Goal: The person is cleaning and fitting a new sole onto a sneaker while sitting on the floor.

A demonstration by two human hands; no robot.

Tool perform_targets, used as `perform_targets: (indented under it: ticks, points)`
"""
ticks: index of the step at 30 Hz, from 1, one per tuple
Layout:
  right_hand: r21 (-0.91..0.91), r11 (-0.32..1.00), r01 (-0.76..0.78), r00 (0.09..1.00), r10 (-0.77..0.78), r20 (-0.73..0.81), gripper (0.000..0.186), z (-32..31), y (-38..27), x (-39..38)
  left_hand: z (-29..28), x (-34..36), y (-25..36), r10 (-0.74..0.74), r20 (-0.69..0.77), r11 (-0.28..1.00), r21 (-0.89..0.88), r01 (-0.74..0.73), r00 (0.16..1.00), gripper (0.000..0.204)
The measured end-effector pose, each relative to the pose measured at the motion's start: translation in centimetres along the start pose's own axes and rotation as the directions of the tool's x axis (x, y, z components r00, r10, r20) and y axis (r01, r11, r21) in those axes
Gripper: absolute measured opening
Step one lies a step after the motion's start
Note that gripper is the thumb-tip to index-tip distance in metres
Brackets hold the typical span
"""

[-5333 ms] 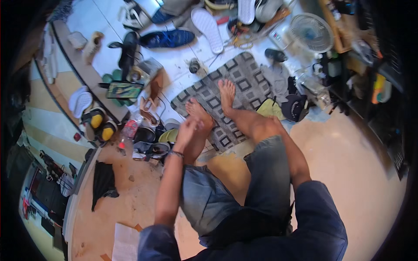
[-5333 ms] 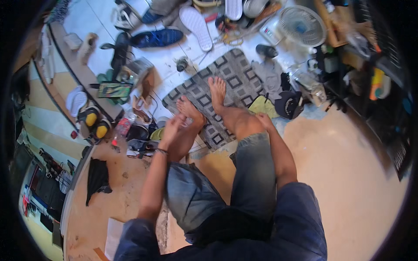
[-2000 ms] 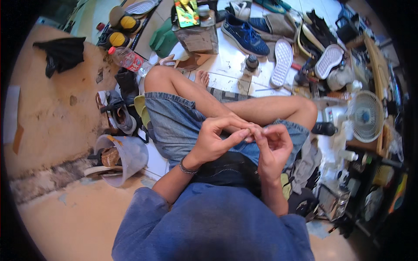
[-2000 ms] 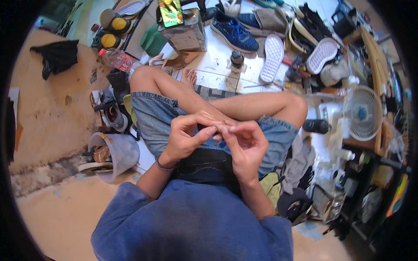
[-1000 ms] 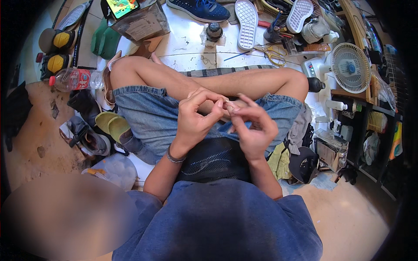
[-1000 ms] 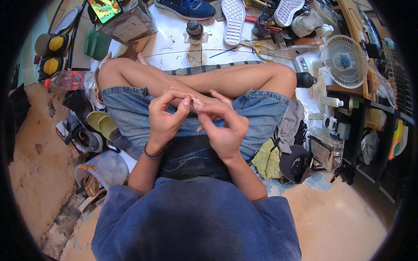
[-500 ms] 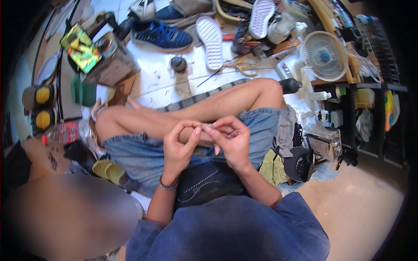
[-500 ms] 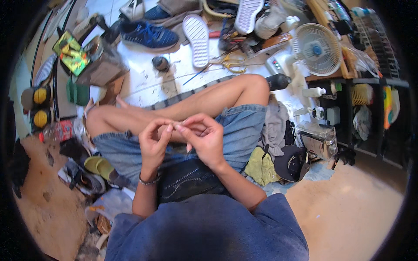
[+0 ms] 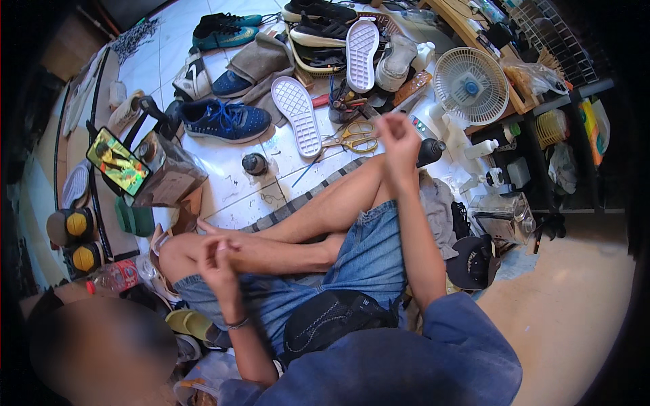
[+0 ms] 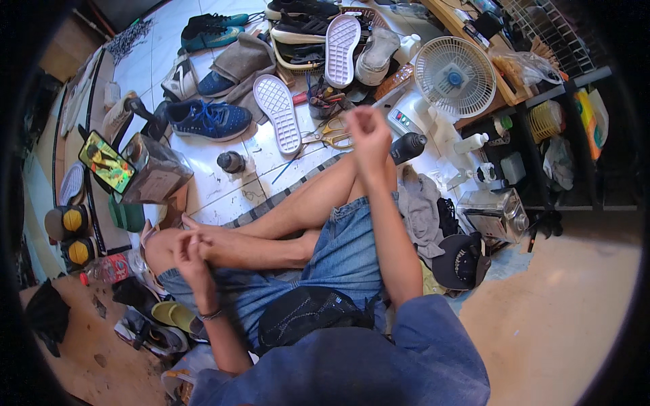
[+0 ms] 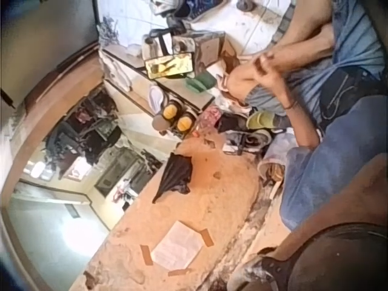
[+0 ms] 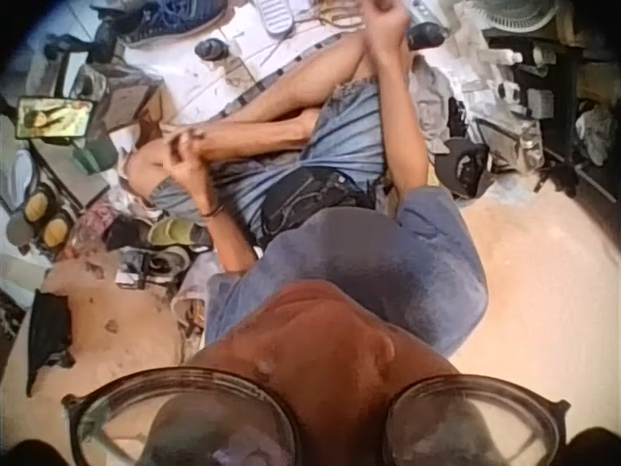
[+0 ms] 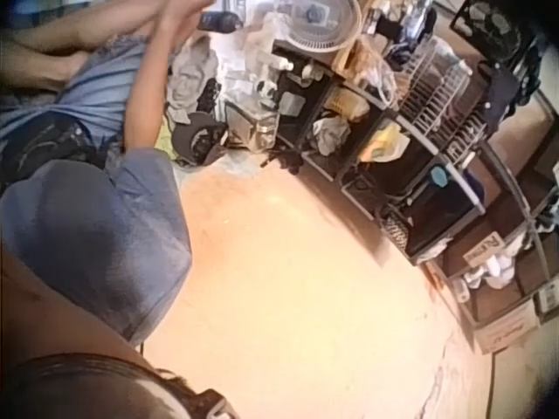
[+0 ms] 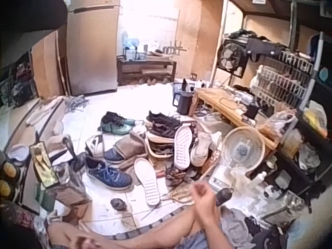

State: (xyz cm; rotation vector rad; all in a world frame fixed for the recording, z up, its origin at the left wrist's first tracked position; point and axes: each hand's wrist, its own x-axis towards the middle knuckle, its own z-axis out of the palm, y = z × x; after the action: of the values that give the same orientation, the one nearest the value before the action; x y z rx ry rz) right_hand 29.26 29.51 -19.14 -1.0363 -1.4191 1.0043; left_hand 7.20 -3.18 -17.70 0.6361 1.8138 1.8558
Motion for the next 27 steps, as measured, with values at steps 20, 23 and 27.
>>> perform_targets:
  ticks: [20,23,27]
  points:
    - [-0.632,0.645,-0.429,0.903,0.333,-0.272,0.090,6.9,6.8,14.5,-5.6,3.3,-4.8,0.063,-0.159,0.990,-0.111,-0.081,0.985,0.012]
    - [-0.571,0.698,-0.431,0.902,0.331,-0.277,0.086,6.1,7.3,15.3,-5.7,3.2,-4.9,0.077,-0.129,0.983,-0.158,-0.097,0.989,0.013]
    - [-0.463,0.785,-0.411,0.906,0.296,-0.303,0.081,5.1,7.0,15.1,-5.9,2.9,-4.8,0.155,-0.101,0.978,-0.122,-0.167,0.983,0.014]
